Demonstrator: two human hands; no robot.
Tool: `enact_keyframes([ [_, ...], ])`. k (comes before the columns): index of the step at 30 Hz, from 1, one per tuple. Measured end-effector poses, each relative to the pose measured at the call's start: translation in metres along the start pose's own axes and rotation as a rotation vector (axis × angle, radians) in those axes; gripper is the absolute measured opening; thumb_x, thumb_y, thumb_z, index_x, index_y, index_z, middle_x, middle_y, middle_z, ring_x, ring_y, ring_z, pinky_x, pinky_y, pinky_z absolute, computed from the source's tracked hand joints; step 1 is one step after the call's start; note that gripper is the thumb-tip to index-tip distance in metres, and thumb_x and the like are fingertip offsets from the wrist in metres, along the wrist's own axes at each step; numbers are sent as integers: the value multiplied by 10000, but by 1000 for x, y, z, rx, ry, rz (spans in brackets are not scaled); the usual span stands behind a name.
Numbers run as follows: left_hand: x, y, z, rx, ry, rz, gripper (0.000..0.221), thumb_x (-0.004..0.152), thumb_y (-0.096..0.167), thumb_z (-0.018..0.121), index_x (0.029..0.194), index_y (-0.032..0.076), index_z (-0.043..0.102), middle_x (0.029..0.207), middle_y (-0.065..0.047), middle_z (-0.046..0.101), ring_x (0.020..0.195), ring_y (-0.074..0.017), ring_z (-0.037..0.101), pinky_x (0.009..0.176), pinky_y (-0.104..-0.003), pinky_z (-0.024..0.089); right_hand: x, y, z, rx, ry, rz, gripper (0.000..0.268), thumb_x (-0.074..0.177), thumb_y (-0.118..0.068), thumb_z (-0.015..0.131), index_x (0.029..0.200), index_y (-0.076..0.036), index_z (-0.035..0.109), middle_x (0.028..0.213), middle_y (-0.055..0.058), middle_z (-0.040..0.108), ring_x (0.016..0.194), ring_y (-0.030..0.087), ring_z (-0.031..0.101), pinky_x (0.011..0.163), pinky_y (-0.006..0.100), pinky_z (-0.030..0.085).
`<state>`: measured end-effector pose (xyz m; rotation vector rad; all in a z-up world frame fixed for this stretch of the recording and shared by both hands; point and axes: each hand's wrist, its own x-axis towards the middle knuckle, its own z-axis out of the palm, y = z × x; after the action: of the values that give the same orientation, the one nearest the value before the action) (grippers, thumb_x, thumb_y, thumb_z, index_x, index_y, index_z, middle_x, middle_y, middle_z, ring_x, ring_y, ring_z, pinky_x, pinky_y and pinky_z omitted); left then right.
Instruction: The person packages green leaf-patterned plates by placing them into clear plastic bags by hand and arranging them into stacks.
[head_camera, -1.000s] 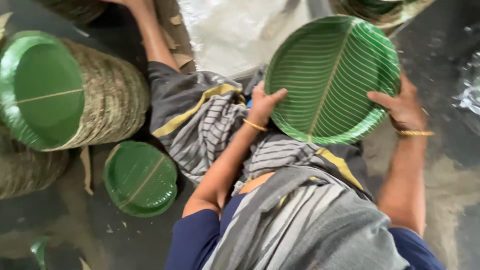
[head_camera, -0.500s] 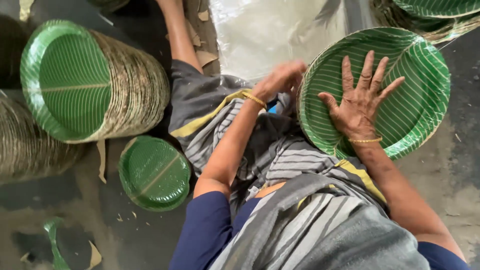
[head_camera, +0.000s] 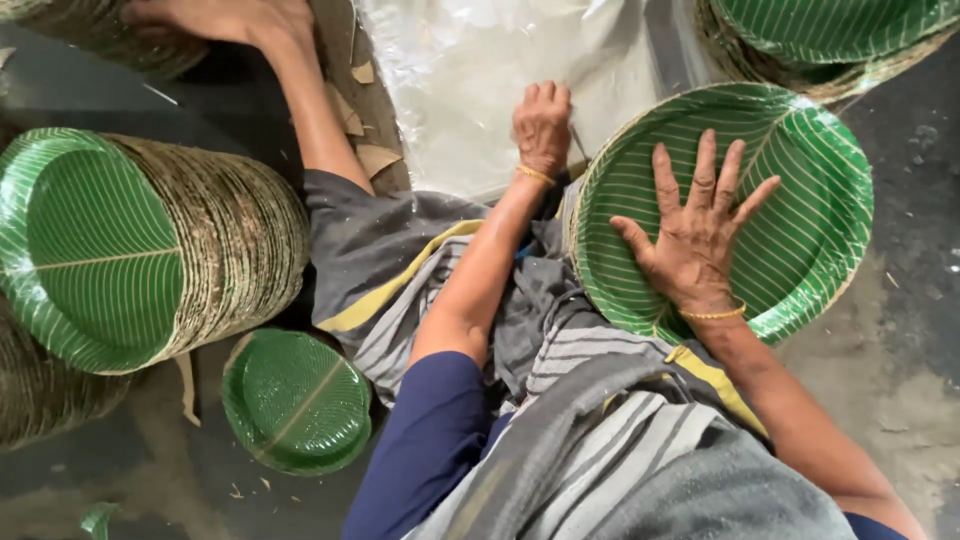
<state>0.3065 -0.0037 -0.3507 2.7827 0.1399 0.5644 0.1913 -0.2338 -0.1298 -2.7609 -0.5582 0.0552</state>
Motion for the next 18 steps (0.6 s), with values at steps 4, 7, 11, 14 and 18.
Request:
enact_keyframes([
  [4,17,38,-71,-199,199,228,476,596,310,678,968,17,627,977,-142,597,917,-338,565,711,-470,435,1,-2,4,19,-34,-7,933,990,-739,544,1706,-161,394,1758,256,138,1602,498,31,1166,828,-44],
  [7,2,17,-8,-192,161,196,256,715,183,662,943,83,603,995,-105,593,978,-321,573,795,-448,453,-1,-3,5,-10,-51,-12,933,1015,-737,553,1725,-153,397,1774,261,131,1612,503,29,1175,833,-34],
  [11,12,-3,39,-258,54,-97,105,854,95,672,926,125,601,971,-73,599,996,-299,596,825,-433,476,3,-2,7,-50,-4,-2,926,997,-723,560,1713,-159,396,1773,252,127,1613,500,23,1173,832,-40],
  [14,39,14,-23,-381,108,-123,160,849,174,694,931,87,587,940,-109,594,934,-334,590,780,-458,468,14,-5,7,-51,13,0,920,967,-712,559,1694,-174,392,1762,243,122,1603,497,18,1162,828,-49],
  [18,21,39,-49,-354,224,156,310,694,224,700,926,70,562,979,-163,620,907,-386,598,725,-471,461,6,-12,3,-69,-18,-17,906,976,-705,546,1695,-181,379,1759,241,108,1602,497,13,1168,822,-51],
])
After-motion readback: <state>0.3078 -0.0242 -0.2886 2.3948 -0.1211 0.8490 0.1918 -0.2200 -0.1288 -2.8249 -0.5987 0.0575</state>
